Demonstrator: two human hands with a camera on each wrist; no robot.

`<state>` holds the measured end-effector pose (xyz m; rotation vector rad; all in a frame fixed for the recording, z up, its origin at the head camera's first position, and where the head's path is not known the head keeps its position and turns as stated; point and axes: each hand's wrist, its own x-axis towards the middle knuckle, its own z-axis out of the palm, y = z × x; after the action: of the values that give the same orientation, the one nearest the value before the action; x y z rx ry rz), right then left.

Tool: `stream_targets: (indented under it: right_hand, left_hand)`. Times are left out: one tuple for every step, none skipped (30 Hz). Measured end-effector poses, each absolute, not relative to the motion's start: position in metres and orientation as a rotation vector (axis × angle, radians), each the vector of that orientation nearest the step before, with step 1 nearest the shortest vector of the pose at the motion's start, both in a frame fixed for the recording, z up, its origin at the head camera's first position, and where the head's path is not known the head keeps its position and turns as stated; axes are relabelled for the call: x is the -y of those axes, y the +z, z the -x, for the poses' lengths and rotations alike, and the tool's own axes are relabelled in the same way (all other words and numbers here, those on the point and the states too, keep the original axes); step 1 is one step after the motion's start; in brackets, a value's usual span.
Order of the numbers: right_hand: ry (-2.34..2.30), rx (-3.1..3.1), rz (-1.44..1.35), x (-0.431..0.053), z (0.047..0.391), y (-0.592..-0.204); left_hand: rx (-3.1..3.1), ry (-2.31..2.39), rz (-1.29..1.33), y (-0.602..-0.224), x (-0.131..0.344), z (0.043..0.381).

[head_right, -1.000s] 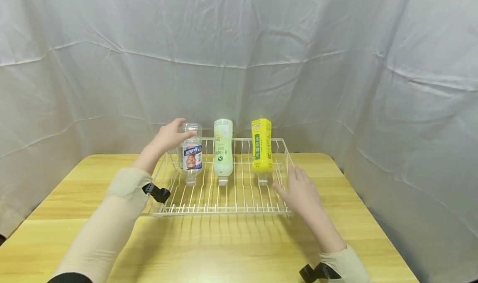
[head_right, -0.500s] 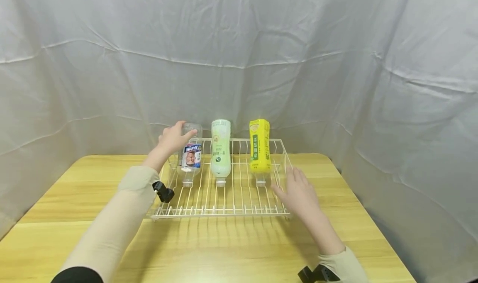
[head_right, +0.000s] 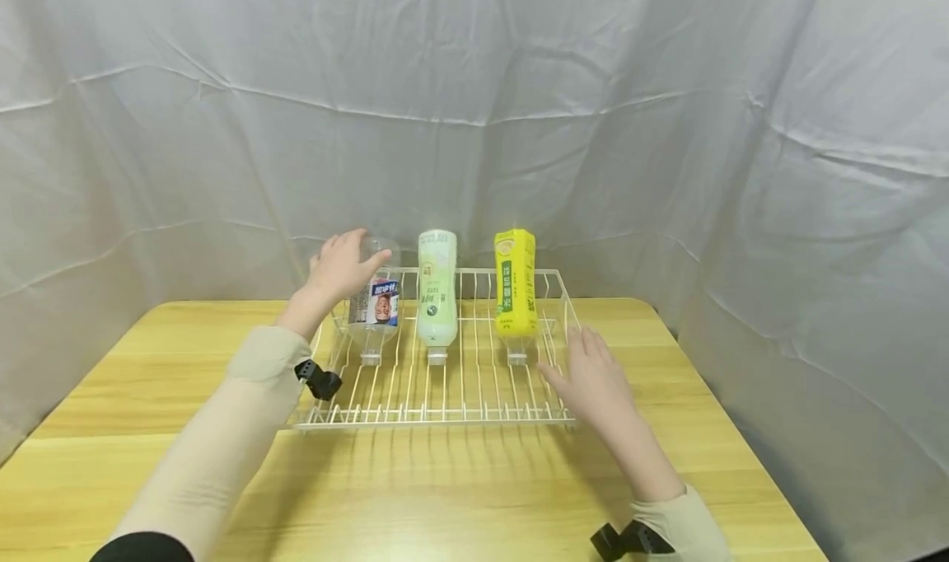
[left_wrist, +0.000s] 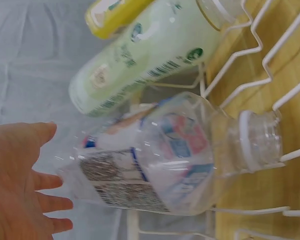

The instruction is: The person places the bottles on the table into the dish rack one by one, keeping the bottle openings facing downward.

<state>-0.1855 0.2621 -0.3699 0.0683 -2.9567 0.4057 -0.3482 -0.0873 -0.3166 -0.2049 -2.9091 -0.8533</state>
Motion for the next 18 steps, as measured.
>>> stream_targets:
  right_hand:
    - [0.407, 2.956, -0.067, -0.262, 0.186, -0.370]
    - [0.407, 2.957, -0.066, -0.262, 0.186, -0.370]
    - [0.407, 2.958, -0.066, -0.262, 0.186, -0.370]
    - [0.408, 2.960, -0.064, -0.262, 0.186, -0.370]
    - [0.407, 2.960, -0.065, -0.262, 0.186, -0.370]
    - [0.405, 2.960, -0.064, -0.262, 0.186, -0.370]
    - [0.403, 2.960, -0.063, -0.262, 0.186, -0.370]
    - [0.401, 2.959, -0.064, -0.262, 0.187, -0.370]
    - [0.400, 2.958, -0.066, -0.262, 0.187, -0.370]
    - [0.399, 2.958, -0.067, -0.262, 0.187, -0.370]
    - [0.397, 2.957, -0.069, -0.261, 0.187, -0.370]
    - [0.396, 2.958, -0.069, -0.261, 0.187, -0.370]
    - [0.396, 2.958, -0.068, -0.261, 0.187, -0.370]
    - [0.396, 2.959, -0.068, -0.262, 0.187, -0.370]
    - [0.396, 2.960, -0.065, -0.262, 0.187, -0.370]
    - [0.399, 2.962, -0.062, -0.262, 0.187, -0.370]
    - [0.400, 2.963, -0.058, -0.262, 0.187, -0.370]
    - [0.401, 2.963, -0.055, -0.263, 0.187, -0.370]
  left_hand:
    - [2.914, -0.846, 0.208, -0.314, 0.087, 0.346]
    - [2.920, -0.838, 0.211, -0.311, 0.088, 0.343]
    - [2.926, -0.831, 0.216, -0.309, 0.088, 0.341]
    - [2.931, -0.825, 0.224, -0.306, 0.088, 0.338]
    - [2.935, -0.817, 0.232, -0.304, 0.089, 0.336]
    - [2.936, -0.808, 0.241, -0.301, 0.089, 0.333]
    - [2.936, -0.799, 0.251, -0.299, 0.090, 0.330]
    - [2.936, -0.788, 0.264, -0.297, 0.090, 0.327]
    - [2.932, -0.778, 0.279, -0.294, 0.091, 0.324]
    - [2.928, -0.765, 0.292, -0.292, 0.092, 0.320]
    - [2.922, -0.753, 0.306, -0.291, 0.093, 0.317]
    - [2.917, -0.747, 0.318, -0.289, 0.094, 0.313]
    - [2.911, -0.741, 0.332, -0.287, 0.095, 0.309]
    - [2.903, -0.734, 0.344, -0.286, 0.097, 0.305]
    - [2.897, -0.728, 0.356, -0.286, 0.098, 0.302]
    - [2.891, -0.724, 0.366, -0.286, 0.099, 0.298]
    - [2.882, -0.723, 0.377, -0.285, 0.101, 0.295]
    - [2.873, -0.718, 0.386, -0.285, 0.102, 0.291]
